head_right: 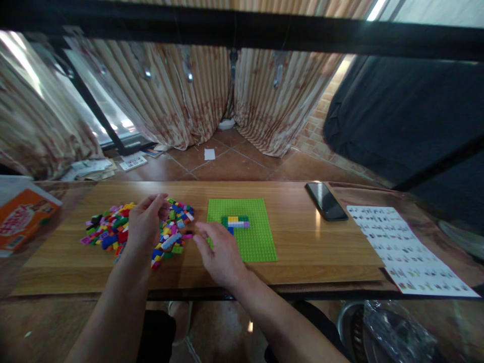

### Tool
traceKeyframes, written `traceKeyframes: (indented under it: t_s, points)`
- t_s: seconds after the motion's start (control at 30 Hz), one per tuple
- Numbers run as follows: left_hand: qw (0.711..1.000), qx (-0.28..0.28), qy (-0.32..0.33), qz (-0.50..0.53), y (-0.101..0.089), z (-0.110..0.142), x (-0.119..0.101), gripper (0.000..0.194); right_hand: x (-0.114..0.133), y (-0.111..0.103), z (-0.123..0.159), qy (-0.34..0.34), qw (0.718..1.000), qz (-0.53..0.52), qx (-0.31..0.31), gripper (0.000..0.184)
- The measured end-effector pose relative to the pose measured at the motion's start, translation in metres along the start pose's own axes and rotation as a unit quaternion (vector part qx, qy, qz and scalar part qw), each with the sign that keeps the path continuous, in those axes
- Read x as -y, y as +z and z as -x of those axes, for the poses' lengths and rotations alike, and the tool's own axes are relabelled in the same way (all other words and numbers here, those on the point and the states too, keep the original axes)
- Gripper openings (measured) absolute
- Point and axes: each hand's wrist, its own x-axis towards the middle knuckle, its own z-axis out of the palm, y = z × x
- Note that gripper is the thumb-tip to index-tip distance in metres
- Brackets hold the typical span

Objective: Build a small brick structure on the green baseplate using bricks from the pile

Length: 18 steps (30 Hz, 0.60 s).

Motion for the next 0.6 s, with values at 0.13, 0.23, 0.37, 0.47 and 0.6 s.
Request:
traceKeyframes:
  t_s: [0.13, 0.23, 0.37, 0.47, 0.6]
  points:
    - [0.998, 0.026, -0.025, 0.045, 0.004, 0.002, 0.0, 0.037, -0.026, -0.031, -0.022, 0.151, 0.947, -0.224, -0.175, 0.048]
    - [0.989, 0.084, -0.072, 0.103, 0.016, 0.012, 0.004, 0.046, -0.046, -0.049, -0.033, 0.194, 0.912, -0.289, -0.218, 0.065]
    - [0.971, 0.16, -0.114, 0.135, 0.04, 0.035, 0.016, 0.053, -0.058, -0.057, -0.036, 0.218, 0.91, -0.297, -0.191, 0.076]
    - [0.965, 0.181, -0.136, 0.131, 0.057, 0.051, 0.026, 0.057, -0.061, -0.054, -0.035, 0.228, 0.915, -0.288, -0.167, 0.08]
    - [0.963, 0.188, -0.15, 0.124, 0.07, 0.06, 0.037, 0.06, -0.063, -0.049, -0.034, 0.244, 0.919, -0.27, -0.15, 0.082]
